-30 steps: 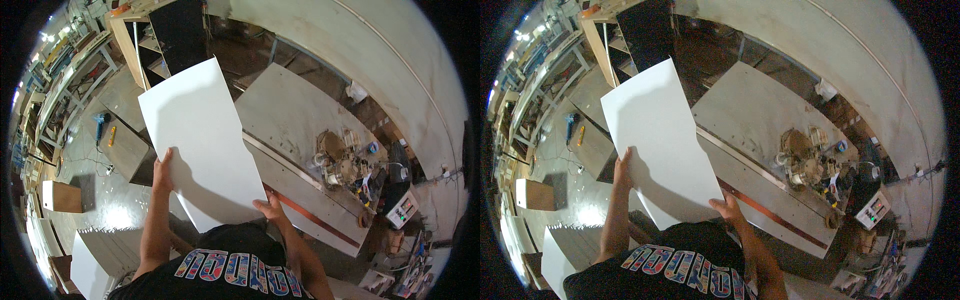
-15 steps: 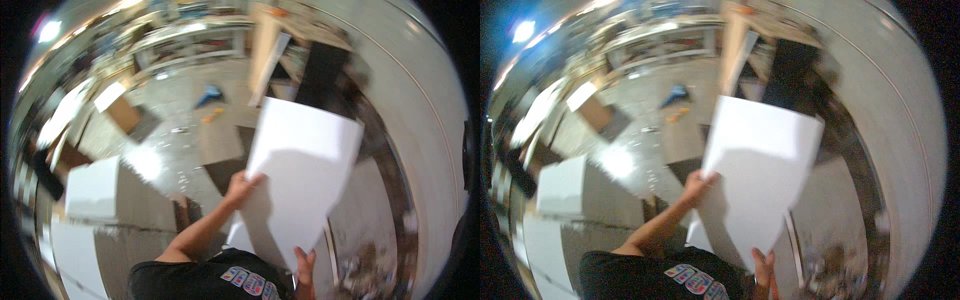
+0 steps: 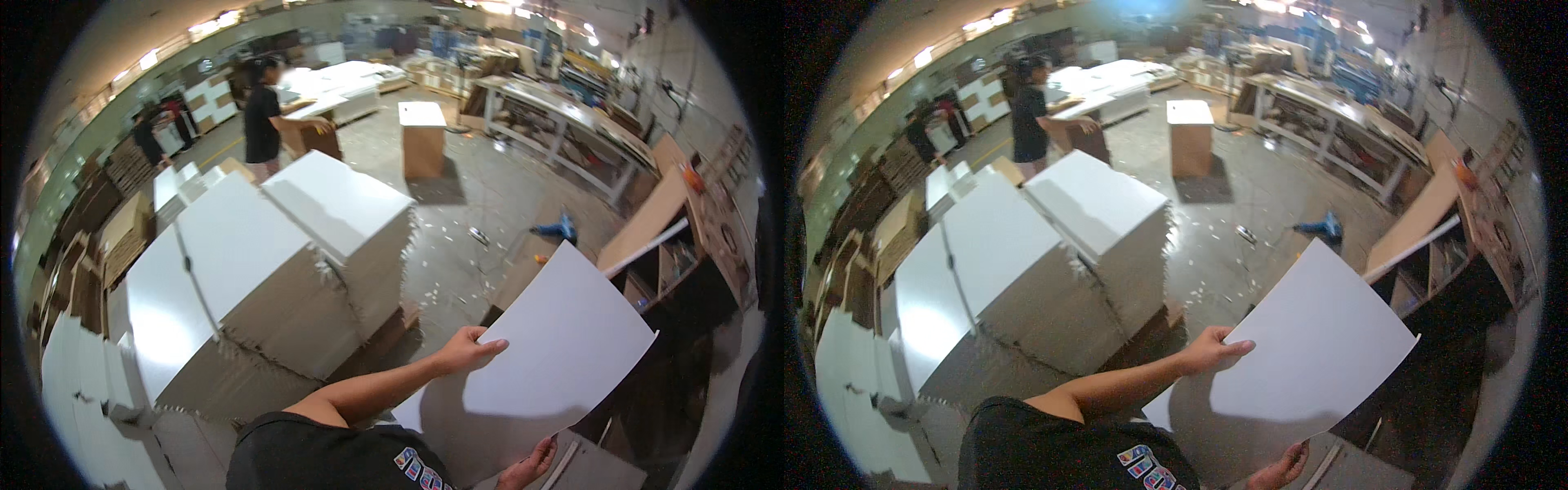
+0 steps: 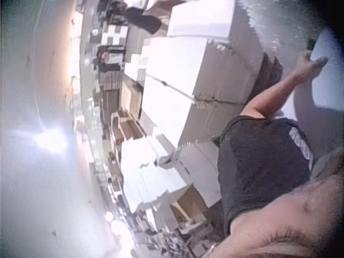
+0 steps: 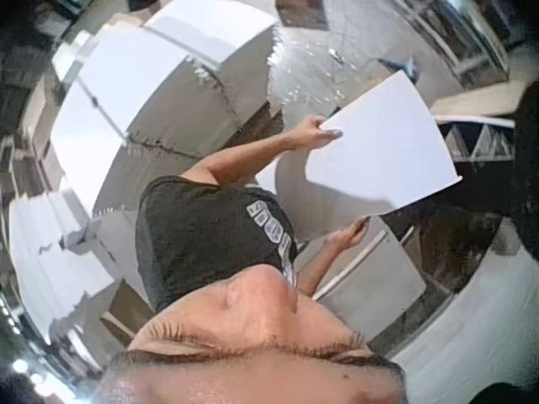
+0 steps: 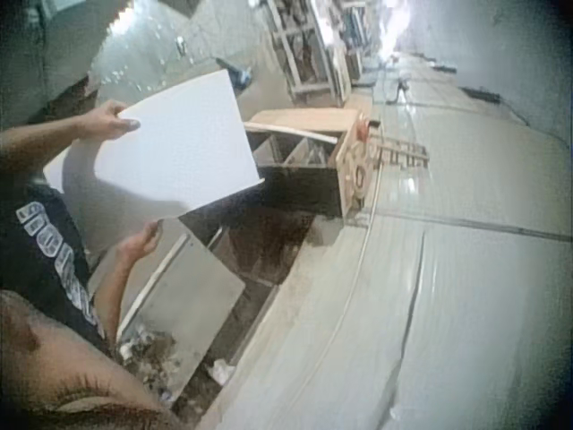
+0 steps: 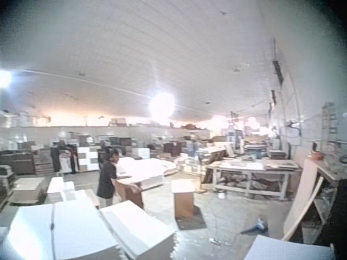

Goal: The person picks up white rectangular panels from a stack, places them on a workbench, and moves them around. They repeatedly lift, turn, and reposition the panels by hand without using any tools.

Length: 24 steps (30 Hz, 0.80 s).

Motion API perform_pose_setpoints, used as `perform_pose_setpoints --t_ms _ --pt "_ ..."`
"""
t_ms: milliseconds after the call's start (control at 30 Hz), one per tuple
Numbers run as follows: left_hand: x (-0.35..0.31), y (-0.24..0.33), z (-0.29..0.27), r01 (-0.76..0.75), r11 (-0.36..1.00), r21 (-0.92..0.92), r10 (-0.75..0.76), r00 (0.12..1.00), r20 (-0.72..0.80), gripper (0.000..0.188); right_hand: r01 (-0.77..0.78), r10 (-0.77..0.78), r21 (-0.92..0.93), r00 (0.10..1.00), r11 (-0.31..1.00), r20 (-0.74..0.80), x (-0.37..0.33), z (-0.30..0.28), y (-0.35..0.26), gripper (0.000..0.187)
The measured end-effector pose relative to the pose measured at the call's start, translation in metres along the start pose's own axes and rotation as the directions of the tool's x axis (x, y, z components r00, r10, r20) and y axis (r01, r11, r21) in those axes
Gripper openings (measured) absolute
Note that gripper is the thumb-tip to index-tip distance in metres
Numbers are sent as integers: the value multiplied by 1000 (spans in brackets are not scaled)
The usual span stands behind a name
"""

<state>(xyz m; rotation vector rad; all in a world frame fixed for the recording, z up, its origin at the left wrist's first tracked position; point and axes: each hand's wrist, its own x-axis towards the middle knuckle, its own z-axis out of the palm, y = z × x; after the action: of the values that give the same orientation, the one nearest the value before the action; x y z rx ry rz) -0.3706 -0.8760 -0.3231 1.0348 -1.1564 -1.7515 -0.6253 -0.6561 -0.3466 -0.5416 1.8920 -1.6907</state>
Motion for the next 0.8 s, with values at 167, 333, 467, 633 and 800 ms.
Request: perform_pose_setpoints --t_ms 167,333,467,633,800 --pt "-79 -6 -56 -63 998 2 62 966 -250 49 107 -78 -96 962 990 261 -15 27 6 49" --pt "-151 -17 -97 -105 994 29 107 898 -427 57 -185 138 49 864 982 484 -45 62 -4 57" --pt "-198 -29 -115 -60 997 44 74 827 -557 56 172 11 -212 753 962 658 -63 72 -18 58" --pt "-228 -74 -128 -26 1000 -16 8 740 -672 58 74 163 -267 629 961 760 -80 91 7 57" --pt "-176 -90 -161 -64 989 131 141 657 -740 57 177 103 -273 634 946 767 -50 134 12 53"
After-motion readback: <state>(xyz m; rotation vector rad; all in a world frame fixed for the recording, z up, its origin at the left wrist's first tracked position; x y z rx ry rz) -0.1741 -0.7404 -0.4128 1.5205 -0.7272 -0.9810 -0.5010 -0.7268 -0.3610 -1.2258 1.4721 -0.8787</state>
